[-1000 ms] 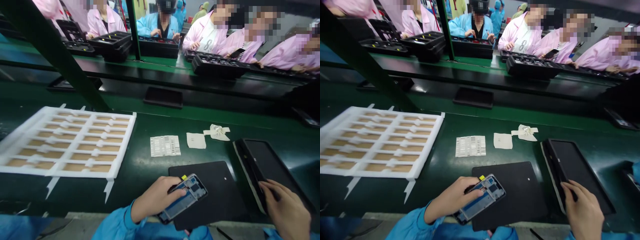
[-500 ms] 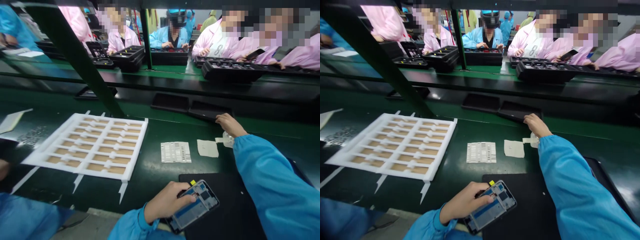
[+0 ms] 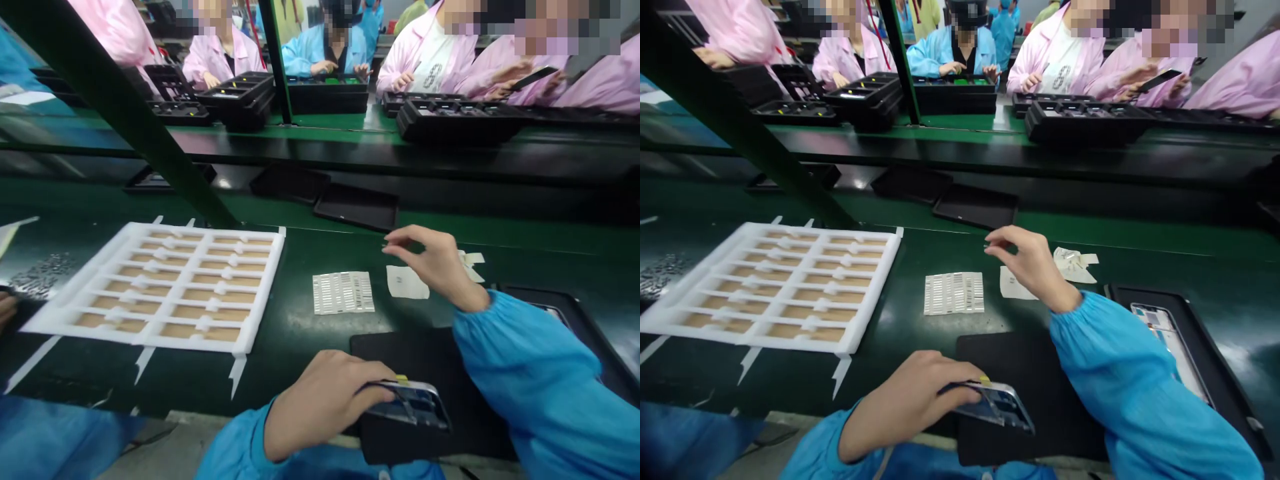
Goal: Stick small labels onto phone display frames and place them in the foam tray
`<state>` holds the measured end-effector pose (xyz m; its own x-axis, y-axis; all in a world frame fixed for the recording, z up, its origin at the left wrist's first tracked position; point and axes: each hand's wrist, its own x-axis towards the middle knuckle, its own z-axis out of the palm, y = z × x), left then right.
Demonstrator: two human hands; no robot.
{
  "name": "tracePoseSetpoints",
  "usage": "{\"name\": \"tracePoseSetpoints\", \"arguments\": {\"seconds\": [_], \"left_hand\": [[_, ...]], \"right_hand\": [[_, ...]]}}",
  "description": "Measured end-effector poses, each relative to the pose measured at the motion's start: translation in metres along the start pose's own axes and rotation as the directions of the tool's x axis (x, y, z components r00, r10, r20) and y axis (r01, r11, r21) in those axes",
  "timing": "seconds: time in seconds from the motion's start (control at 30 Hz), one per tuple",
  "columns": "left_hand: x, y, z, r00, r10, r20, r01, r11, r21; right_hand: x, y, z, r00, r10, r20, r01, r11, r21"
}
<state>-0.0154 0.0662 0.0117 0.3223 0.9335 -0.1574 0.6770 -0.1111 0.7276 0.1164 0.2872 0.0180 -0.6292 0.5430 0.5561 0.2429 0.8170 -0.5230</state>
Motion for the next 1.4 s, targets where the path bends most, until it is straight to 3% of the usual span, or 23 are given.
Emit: {"name": "tracePoseSetpoints", "arguments": {"seconds": [0.1, 0.23, 0.37, 0.5, 0.63, 0.7, 0.83, 1.03, 1.2, 1.4], "left_hand": [[0.007, 0.019, 0.002, 1.0, 0.022, -0.016, -0.017, 0.968, 0.252], [0.024, 0.024, 0.028, 0.999, 0.037, -0.02, -0.022, 0.869, 0.494], [0.032, 0.021, 0.048, 0.996, 0.063, -0.067, -0.013, 0.818, 0.575], [0.032, 0.02, 0.055, 0.969, 0.173, -0.178, -0.067, 0.873, 0.483], [0.031, 0.017, 0.058, 0.87, 0.272, -0.41, -0.122, 0.927, 0.355], [0.032, 0.016, 0.058, 0.841, 0.298, -0.452, -0.162, 0.935, 0.315], [0.032, 0.013, 0.057, 0.846, 0.354, -0.399, -0.256, 0.926, 0.278], [0.031, 0.009, 0.058, 0.803, 0.382, -0.457, -0.256, 0.914, 0.314], [0.033, 0.01, 0.056, 0.802, 0.41, -0.434, -0.278, 0.9, 0.336], [0.03, 0.002, 0.053, 0.801, 0.405, -0.441, -0.274, 0.903, 0.332]], "right_hand": [[-0.036, -0.038, -0.03, 0.989, 0.144, -0.04, -0.141, 0.988, 0.067], [-0.085, -0.067, -0.049, 0.973, 0.227, 0.037, -0.23, 0.968, 0.097], [-0.13, -0.077, -0.048, 0.967, 0.242, 0.079, -0.251, 0.96, 0.125], [-0.159, -0.079, -0.043, 0.958, 0.269, 0.094, -0.281, 0.948, 0.149], [-0.17, -0.077, -0.04, 0.963, 0.249, 0.1, -0.261, 0.955, 0.14], [-0.171, -0.077, -0.039, 0.964, 0.246, 0.101, -0.257, 0.958, 0.128], [-0.172, -0.075, -0.038, 0.968, 0.244, 0.063, -0.25, 0.961, 0.119], [-0.184, -0.065, -0.038, 0.967, 0.252, 0.025, -0.253, 0.951, 0.176], [-0.191, -0.061, -0.037, 0.907, 0.421, -0.006, -0.41, 0.887, 0.214], [-0.184, -0.062, -0.036, 0.858, 0.51, 0.057, -0.501, 0.808, 0.309]]}}
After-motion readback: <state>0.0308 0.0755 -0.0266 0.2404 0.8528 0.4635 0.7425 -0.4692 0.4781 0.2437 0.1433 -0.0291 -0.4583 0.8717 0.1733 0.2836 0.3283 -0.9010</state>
